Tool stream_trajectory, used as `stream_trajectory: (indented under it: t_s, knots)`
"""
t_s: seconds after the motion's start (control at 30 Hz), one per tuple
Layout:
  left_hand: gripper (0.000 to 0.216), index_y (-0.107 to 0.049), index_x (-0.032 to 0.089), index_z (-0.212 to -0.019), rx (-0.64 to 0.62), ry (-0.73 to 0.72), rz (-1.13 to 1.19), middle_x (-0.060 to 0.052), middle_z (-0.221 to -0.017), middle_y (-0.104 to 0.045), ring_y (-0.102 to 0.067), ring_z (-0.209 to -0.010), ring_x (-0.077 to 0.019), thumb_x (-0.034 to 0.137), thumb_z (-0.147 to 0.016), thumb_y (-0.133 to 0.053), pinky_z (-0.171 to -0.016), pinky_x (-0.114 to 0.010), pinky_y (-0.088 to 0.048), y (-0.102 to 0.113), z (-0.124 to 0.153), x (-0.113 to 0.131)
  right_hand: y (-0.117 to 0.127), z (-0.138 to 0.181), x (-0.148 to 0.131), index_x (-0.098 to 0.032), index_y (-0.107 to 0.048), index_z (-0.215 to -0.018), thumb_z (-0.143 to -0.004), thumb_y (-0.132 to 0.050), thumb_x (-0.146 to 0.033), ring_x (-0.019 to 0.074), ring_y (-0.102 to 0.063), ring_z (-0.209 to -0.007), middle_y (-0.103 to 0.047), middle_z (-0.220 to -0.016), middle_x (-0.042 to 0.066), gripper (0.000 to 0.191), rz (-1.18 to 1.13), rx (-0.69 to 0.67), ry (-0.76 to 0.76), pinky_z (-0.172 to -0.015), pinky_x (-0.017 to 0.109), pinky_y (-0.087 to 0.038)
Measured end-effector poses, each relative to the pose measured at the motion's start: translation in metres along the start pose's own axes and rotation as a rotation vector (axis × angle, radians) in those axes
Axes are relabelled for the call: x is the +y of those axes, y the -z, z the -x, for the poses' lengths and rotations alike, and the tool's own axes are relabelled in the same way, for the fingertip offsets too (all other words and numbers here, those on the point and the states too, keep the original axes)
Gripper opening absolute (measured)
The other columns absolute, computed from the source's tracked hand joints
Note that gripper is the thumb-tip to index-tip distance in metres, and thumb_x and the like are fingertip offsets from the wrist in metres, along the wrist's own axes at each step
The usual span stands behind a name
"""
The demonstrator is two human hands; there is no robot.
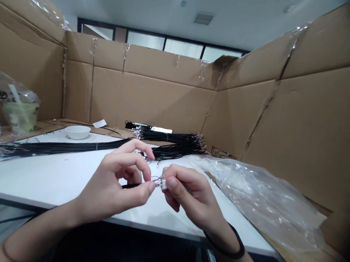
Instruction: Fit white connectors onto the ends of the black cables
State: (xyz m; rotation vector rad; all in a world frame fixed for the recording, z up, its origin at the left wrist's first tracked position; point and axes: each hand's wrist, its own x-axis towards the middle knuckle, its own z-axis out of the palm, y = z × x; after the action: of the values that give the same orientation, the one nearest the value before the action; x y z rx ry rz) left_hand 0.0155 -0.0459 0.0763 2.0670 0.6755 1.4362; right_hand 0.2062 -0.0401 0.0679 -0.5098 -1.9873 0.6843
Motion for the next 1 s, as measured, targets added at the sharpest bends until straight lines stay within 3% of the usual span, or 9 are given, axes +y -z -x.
stream_trajectory:
  t_s: [0.67,1.0]
  knots:
    - [0.014,-0.06,0.016,-0.064,-0.01,-0.013,-0.021,-0.005,-0.101,-0.052,-0.057,-0.09,-0.0174,0.016,-0.076,-0.067,-0.051,-0.018,-0.041,0.0016,-0.001,-0.0009,0.0007,-0.0003,0.0006,-0.017,-0.054,-0.071,-0.099,-0.048,-0.039,0.0067,-0.041,-0.042,-0.046,-0.052,-0.005,0.035,-0.003,-0.006,0.006,-0.043,0.02,-0.032]
    - [0.014,-0.062,0.015,-0.069,-0.036,-0.032,-0.036,-0.003,-0.103,-0.051,-0.047,-0.054,-0.0018,0.019,-0.082,-0.065,-0.047,-0.019,-0.04,0.0015,-0.0012,-0.0007,0.0001,-0.0008,-0.0014,-0.019,-0.051,-0.069,-0.099,-0.046,-0.038,0.0087,-0.039,-0.045,-0.045,-0.052,-0.005,0.036,0.068,-0.013,0.042,-0.046,0.023,-0.032]
